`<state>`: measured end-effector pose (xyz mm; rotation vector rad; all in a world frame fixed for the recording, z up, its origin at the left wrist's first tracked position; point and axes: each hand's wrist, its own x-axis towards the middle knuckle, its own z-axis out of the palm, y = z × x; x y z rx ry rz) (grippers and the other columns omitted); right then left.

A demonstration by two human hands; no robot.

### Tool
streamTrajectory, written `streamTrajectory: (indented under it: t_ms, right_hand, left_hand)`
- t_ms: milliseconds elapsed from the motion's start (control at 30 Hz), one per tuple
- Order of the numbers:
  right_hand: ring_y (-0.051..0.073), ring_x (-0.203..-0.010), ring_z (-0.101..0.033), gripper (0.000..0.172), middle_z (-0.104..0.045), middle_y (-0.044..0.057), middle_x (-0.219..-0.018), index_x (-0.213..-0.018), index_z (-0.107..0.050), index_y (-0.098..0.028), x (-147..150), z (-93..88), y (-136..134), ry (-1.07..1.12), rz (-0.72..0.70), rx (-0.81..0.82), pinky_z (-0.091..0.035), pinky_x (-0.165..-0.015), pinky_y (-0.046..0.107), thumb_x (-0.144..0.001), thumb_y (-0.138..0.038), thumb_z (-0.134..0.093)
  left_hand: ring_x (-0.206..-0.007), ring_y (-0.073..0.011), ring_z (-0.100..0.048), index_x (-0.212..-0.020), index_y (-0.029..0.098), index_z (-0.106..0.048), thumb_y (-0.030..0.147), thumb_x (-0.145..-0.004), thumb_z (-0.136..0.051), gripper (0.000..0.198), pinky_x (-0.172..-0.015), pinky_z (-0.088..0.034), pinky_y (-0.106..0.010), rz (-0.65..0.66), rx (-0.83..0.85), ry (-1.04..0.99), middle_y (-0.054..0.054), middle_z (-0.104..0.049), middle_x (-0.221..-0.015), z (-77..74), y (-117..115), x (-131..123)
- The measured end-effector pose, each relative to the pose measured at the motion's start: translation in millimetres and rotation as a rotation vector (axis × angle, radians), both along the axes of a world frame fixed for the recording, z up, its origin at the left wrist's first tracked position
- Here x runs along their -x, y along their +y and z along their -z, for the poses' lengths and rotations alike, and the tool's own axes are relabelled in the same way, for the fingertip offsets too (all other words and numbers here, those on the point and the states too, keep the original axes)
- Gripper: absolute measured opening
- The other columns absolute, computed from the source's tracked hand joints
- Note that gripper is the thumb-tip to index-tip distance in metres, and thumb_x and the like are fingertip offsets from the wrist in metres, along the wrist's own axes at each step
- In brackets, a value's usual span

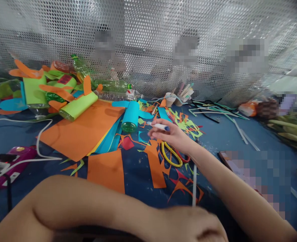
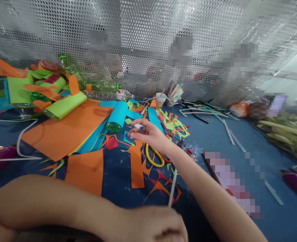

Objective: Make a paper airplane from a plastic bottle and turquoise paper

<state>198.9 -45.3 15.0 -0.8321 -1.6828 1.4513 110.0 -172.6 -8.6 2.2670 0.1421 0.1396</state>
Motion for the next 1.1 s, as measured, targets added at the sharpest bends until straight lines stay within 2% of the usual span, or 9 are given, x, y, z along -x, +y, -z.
streamTrajectory:
  t_ms: [67,167,200,267,333,400,533,933,1100]
  right_hand:
    - [0.009,-0.052,-0.047,0.015,-0.052,-0.006,-0.057,-0.073,-0.053,-0.021,-5.7,5.6,-5.9,-0.039,0.137,-0.056,-0.038,-0.054,0.022,-0.079,-0.031,-0.062]
    - [0.009,-0.038,-0.026,0.034,-0.033,-0.008,-0.040,-0.068,-0.052,-0.021,-15.7,19.8,-11.9,0.018,0.273,0.002,-0.025,-0.043,0.025,-0.091,-0.041,-0.039]
    - [0.010,-0.037,-0.025,0.034,-0.033,-0.008,-0.039,-0.072,-0.053,-0.021,-18.6,24.9,-12.7,0.062,0.296,0.056,-0.023,-0.042,0.025,-0.092,-0.042,-0.035]
    - [0.010,-0.037,-0.028,0.027,-0.036,-0.007,-0.039,-0.075,-0.050,-0.022,-22.0,33.1,-13.2,0.136,0.331,0.135,-0.022,-0.041,0.025,-0.090,-0.040,-0.036]
    - [0.010,-0.036,-0.029,0.023,-0.037,-0.008,-0.038,-0.070,-0.045,-0.023,-21.5,37.4,-13.9,0.160,0.339,0.153,-0.022,-0.041,0.025,-0.088,-0.036,-0.041]
    - [0.009,-0.034,-0.026,0.023,-0.036,-0.009,-0.036,-0.068,-0.042,-0.023,-17.8,38.3,-15.8,0.146,0.317,0.143,-0.020,-0.040,0.024,-0.088,-0.034,-0.044]
    - [0.006,-0.031,-0.024,0.023,-0.035,-0.012,-0.036,-0.070,-0.040,-0.023,-9.6,38.4,-21.8,0.071,0.248,0.142,-0.016,-0.037,0.022,-0.087,-0.035,-0.050]
    - [0.004,-0.032,-0.028,0.026,-0.038,-0.012,-0.036,-0.068,-0.041,-0.022,-6.2,50.2,-28.6,0.082,0.272,0.246,-0.016,-0.035,0.019,-0.086,-0.035,-0.054]
    - [0.005,-0.032,-0.024,0.027,-0.037,-0.012,-0.035,-0.068,-0.040,-0.022,-6.8,47.9,-29.0,0.119,0.261,0.297,-0.016,-0.035,0.019,-0.085,-0.036,-0.056]
  left_hand:
    - [-0.085,-0.0104,-0.059,-0.101,0.012,-0.050,0.017,-0.094,-0.030,0.022,-0.076,-0.048,-0.017,-0.309,-0.098,-0.125,-0.002,-0.061,-0.086,-1.8,13.5,13.7]
    - [-0.080,-0.0146,-0.056,-0.090,0.015,-0.052,0.021,-0.092,-0.037,0.017,-0.078,-0.047,-0.026,-0.475,-0.346,-0.289,-0.003,-0.060,-0.083,1.7,36.9,39.7]
    - [-0.081,-0.0150,-0.055,-0.089,0.015,-0.051,0.021,-0.091,-0.038,0.015,-0.078,-0.047,-0.027,-0.555,-0.376,-0.337,-0.004,-0.059,-0.083,4.1,45.6,48.3]
    - [-0.087,-0.0167,-0.053,-0.093,0.013,-0.049,0.024,-0.090,-0.044,0.012,-0.081,-0.046,-0.030,-0.860,-0.392,-0.436,-0.007,-0.056,-0.090,9.3,63.7,62.8]
    - [-0.101,-0.0210,-0.049,-0.104,0.013,-0.048,0.028,-0.088,-0.050,0.022,-0.090,-0.043,-0.037,-1.010,-0.416,-0.379,-0.010,-0.054,-0.103,13.1,80.4,71.6]
    - [-0.103,-0.0211,-0.050,-0.107,0.015,-0.050,0.032,-0.089,-0.050,0.024,-0.090,-0.043,-0.038,-0.956,-0.370,-0.297,-0.008,-0.056,-0.105,15.0,92.6,73.9]
    - [-0.084,-0.0179,-0.057,-0.091,0.014,-0.053,0.026,-0.094,-0.041,0.017,-0.075,-0.048,-0.032,-0.786,-0.253,-0.155,-0.005,-0.061,-0.089,17.4,99.0,65.6]
    - [-0.075,-0.0191,-0.061,-0.105,0.015,-0.049,0.026,-0.096,-0.030,0.024,-0.064,-0.046,-0.030,-0.748,-0.118,-0.008,-0.006,-0.065,-0.089,21.4,94.1,64.0]
    - [-0.085,-0.0171,-0.061,-0.115,0.019,-0.049,0.025,-0.096,-0.032,0.026,-0.073,-0.046,-0.029,-0.702,0.042,-0.080,-0.005,-0.064,-0.097,18.3,96.6,65.2]
